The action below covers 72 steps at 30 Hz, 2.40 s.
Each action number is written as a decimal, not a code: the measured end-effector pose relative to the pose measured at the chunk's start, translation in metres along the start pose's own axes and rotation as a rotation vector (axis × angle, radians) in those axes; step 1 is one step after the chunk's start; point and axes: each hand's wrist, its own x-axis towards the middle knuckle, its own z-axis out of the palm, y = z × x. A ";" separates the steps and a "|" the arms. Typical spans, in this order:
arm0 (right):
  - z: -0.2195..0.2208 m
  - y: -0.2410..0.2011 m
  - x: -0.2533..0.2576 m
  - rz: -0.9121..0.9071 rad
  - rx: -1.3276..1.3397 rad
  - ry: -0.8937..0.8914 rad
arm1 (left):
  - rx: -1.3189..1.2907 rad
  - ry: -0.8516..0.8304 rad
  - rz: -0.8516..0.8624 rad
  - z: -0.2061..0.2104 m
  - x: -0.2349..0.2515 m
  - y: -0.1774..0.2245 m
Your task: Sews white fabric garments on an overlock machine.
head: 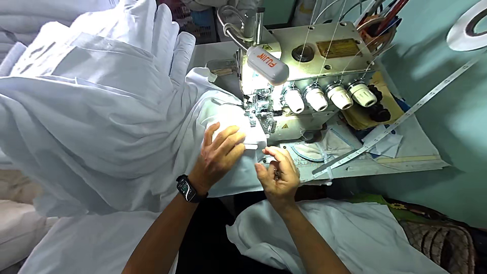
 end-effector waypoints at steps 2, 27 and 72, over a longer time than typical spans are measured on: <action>0.001 0.000 -0.008 0.088 0.016 -0.080 | -0.097 0.011 -0.009 -0.003 -0.004 0.000; -0.047 0.014 -0.036 -0.037 0.112 -0.478 | -0.528 -0.387 -0.492 -0.034 0.054 -0.017; -0.034 0.029 -0.103 0.721 -0.279 -0.270 | -0.756 -0.216 -0.885 -0.005 -0.097 0.098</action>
